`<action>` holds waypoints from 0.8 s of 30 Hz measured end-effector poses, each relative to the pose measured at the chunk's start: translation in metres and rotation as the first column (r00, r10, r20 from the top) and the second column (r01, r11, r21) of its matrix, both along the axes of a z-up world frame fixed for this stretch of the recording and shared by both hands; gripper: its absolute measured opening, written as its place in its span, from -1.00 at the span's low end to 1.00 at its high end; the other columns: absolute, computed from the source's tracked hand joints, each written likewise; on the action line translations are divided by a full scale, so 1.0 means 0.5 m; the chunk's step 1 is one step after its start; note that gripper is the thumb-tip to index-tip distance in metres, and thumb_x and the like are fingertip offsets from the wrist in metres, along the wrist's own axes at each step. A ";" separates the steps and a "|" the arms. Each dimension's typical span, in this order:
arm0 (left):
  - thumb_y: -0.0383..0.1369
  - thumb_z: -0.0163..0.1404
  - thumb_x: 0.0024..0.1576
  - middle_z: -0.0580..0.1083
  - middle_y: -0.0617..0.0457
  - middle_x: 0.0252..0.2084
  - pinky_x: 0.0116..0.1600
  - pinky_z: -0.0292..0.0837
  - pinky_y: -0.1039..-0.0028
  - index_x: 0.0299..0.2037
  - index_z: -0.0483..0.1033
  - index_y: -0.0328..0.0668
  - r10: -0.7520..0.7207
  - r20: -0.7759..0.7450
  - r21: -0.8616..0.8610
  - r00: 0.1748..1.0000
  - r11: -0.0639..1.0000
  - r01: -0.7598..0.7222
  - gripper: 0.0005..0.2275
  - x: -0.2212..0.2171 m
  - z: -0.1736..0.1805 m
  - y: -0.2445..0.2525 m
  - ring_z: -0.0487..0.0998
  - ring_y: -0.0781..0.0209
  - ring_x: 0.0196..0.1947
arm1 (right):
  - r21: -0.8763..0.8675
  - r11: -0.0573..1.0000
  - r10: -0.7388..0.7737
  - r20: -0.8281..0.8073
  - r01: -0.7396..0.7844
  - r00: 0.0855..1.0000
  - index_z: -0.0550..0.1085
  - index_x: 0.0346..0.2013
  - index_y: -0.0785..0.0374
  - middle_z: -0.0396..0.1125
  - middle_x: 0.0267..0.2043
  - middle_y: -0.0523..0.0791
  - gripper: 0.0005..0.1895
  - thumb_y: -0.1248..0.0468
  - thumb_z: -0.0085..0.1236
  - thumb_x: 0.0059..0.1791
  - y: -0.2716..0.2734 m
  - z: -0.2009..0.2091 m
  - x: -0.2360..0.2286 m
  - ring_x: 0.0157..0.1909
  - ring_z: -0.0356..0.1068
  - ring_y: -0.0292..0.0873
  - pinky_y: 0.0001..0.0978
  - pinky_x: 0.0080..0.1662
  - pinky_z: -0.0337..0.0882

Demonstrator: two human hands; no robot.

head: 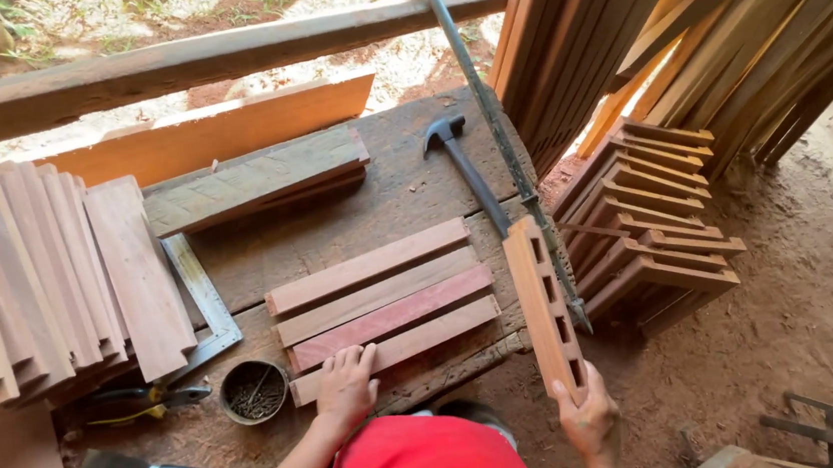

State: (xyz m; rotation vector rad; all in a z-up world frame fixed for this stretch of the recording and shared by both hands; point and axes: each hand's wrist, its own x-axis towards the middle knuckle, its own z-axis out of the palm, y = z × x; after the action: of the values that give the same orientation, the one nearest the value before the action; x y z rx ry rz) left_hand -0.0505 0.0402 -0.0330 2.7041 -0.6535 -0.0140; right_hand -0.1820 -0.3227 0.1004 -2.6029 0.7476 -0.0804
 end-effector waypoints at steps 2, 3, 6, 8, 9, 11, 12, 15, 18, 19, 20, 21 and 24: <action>-0.22 0.16 -0.08 0.39 -0.02 0.05 0.16 0.25 0.27 0.22 0.31 -0.15 0.019 0.002 0.025 1.000 1.000 -0.019 -0.39 -0.005 -0.019 0.005 0.40 0.00 0.04 | 0.011 0.998 0.057 0.039 -0.057 0.998 0.28 0.25 0.39 0.53 -0.28 0.17 -0.45 0.28 0.11 0.00 -0.016 -0.022 0.050 -0.48 0.60 0.00 -0.26 -0.59 0.63; -0.22 0.13 -0.07 0.39 -0.03 0.04 0.15 0.25 0.28 0.24 0.29 -0.21 0.039 0.013 0.044 0.999 0.998 -0.040 -0.37 -0.007 -0.029 0.007 0.40 0.00 0.01 | 0.013 0.993 0.113 0.086 -0.114 0.990 0.29 0.23 0.44 0.53 -0.35 0.15 -0.47 0.33 0.14 -0.01 -0.025 -0.034 0.076 -0.55 0.57 -0.07 -0.36 -0.65 0.58; -0.31 0.11 -0.08 0.39 -0.03 -0.01 0.13 0.27 0.26 0.11 0.34 -0.14 0.085 0.051 0.006 0.995 0.996 -0.085 -0.50 -0.014 -0.031 -0.006 0.40 -0.03 -0.01 | 0.049 0.999 -0.016 -0.155 0.024 0.988 0.32 0.31 0.04 0.55 -0.21 -0.04 -0.40 0.06 0.13 -0.02 -0.012 -0.026 0.149 -0.25 0.57 0.09 -0.04 -0.25 0.55; -0.31 0.11 -0.09 0.38 -0.02 -0.02 0.12 0.25 0.27 0.09 0.34 -0.12 0.087 0.029 0.026 0.996 0.996 -0.087 -0.52 -0.007 -0.010 -0.008 0.39 -0.01 -0.02 | 0.035 0.999 0.017 -0.100 -0.014 0.995 0.32 0.29 0.10 0.53 -0.23 -0.01 -0.40 0.06 0.17 -0.03 -0.046 -0.115 0.162 -0.26 0.55 0.11 -0.02 -0.24 0.53; -0.31 0.11 -0.10 0.37 -0.02 -0.03 0.11 0.23 0.27 0.06 0.34 -0.10 0.085 0.015 0.033 0.996 0.996 -0.085 -0.53 -0.004 0.001 -0.011 0.38 0.00 -0.04 | 0.008 0.999 0.046 -0.035 -0.046 0.998 0.33 0.27 0.16 0.51 -0.26 0.02 -0.39 0.07 0.21 -0.04 -0.063 -0.160 0.165 -0.27 0.54 0.14 -0.01 -0.22 0.51; -0.28 0.12 -0.12 0.38 -0.05 0.07 0.18 0.19 0.24 0.09 0.34 -0.10 0.097 0.019 0.046 0.995 0.994 -0.098 -0.49 -0.009 0.021 -0.008 0.39 0.00 0.04 | 0.032 0.998 0.062 -0.090 -0.059 0.994 0.31 0.30 0.19 0.51 -0.21 0.01 -0.35 0.05 0.20 -0.04 -0.077 -0.164 0.179 -0.22 0.54 0.14 -0.02 -0.18 0.50; -0.25 0.14 -0.13 0.39 -0.08 0.17 0.25 0.16 0.21 0.12 0.34 -0.11 0.101 0.024 0.046 0.995 0.994 -0.102 -0.45 -0.013 0.030 -0.007 0.40 -0.01 0.12 | 0.044 0.997 0.070 -0.141 -0.064 0.988 0.28 0.32 0.22 0.51 -0.15 0.01 -0.31 0.03 0.18 -0.03 -0.083 -0.166 0.178 -0.18 0.53 0.14 -0.03 -0.14 0.50; -0.27 0.17 -0.16 0.50 0.06 0.01 0.09 0.29 0.25 0.07 0.40 -0.08 0.086 0.044 -0.010 0.995 0.996 -0.085 -0.49 -0.022 0.106 -0.008 0.52 0.05 -0.04 | 0.219 0.966 0.174 -0.151 -0.139 0.973 0.11 0.43 0.29 0.32 0.22 0.16 -0.07 0.03 0.28 -0.12 -0.097 -0.131 0.178 0.08 0.45 0.19 -0.02 0.05 0.44; -0.03 0.20 -0.11 0.46 0.18 0.09 0.14 0.33 0.26 0.23 0.34 0.16 0.089 -0.127 0.233 0.988 0.971 -0.057 -0.37 -0.043 0.077 0.016 0.47 0.21 0.12 | 0.334 0.934 0.171 -0.116 -0.124 0.978 0.08 0.49 0.33 0.16 0.37 0.29 0.12 -0.13 0.34 -0.18 -0.079 0.021 0.188 0.40 0.13 0.38 0.21 0.39 0.14; -0.03 0.20 -0.11 0.46 0.18 0.09 0.14 0.33 0.26 0.23 0.34 0.16 0.097 -0.132 0.246 0.986 0.967 -0.062 -0.37 -0.047 0.106 0.024 0.47 0.21 0.12 | 0.347 0.929 0.180 -0.121 -0.128 0.976 0.08 0.49 0.33 0.16 0.37 0.29 0.12 -0.13 0.34 -0.18 -0.109 -0.020 0.173 0.40 0.13 0.38 0.21 0.39 0.14; -0.03 0.21 -0.13 0.47 0.20 0.08 0.13 0.35 0.26 0.22 0.35 0.17 0.076 -0.122 0.251 0.990 0.967 -0.044 -0.36 -0.042 0.132 0.028 0.48 0.22 0.10 | 0.128 0.949 0.270 0.136 -0.287 0.953 0.20 0.42 0.33 0.26 0.27 0.17 0.05 -0.15 0.36 -0.19 -0.140 -0.063 0.167 0.29 0.26 0.24 0.09 0.29 0.25; -0.03 0.22 -0.14 0.48 0.21 0.06 0.11 0.36 0.27 0.21 0.36 0.18 0.055 -0.111 0.256 0.992 0.966 -0.025 -0.36 -0.037 0.157 0.032 0.49 0.22 0.08 | -0.127 0.921 0.388 0.359 -0.368 0.849 0.33 0.35 0.32 0.37 0.17 0.04 -0.02 -0.17 0.38 -0.20 -0.171 -0.106 0.161 0.19 0.38 0.10 -0.03 0.20 0.36; -0.09 0.24 -0.14 0.50 0.21 0.02 0.10 0.35 0.30 0.17 0.39 0.13 -0.056 -0.149 0.254 0.987 0.963 0.093 -0.40 0.001 0.314 0.019 0.50 0.22 0.07 | -0.275 0.817 0.576 0.432 -0.507 0.694 0.47 0.20 0.22 0.42 0.10 -0.02 -0.02 -0.39 0.32 -0.27 -0.106 -0.059 0.224 0.19 0.40 0.00 -0.19 0.25 0.32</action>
State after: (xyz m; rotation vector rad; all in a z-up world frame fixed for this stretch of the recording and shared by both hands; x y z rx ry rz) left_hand -0.0502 0.0497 0.1242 2.8913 -0.7571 -0.3292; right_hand -0.0700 -0.3755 0.0708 -2.6329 -0.2404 -0.6188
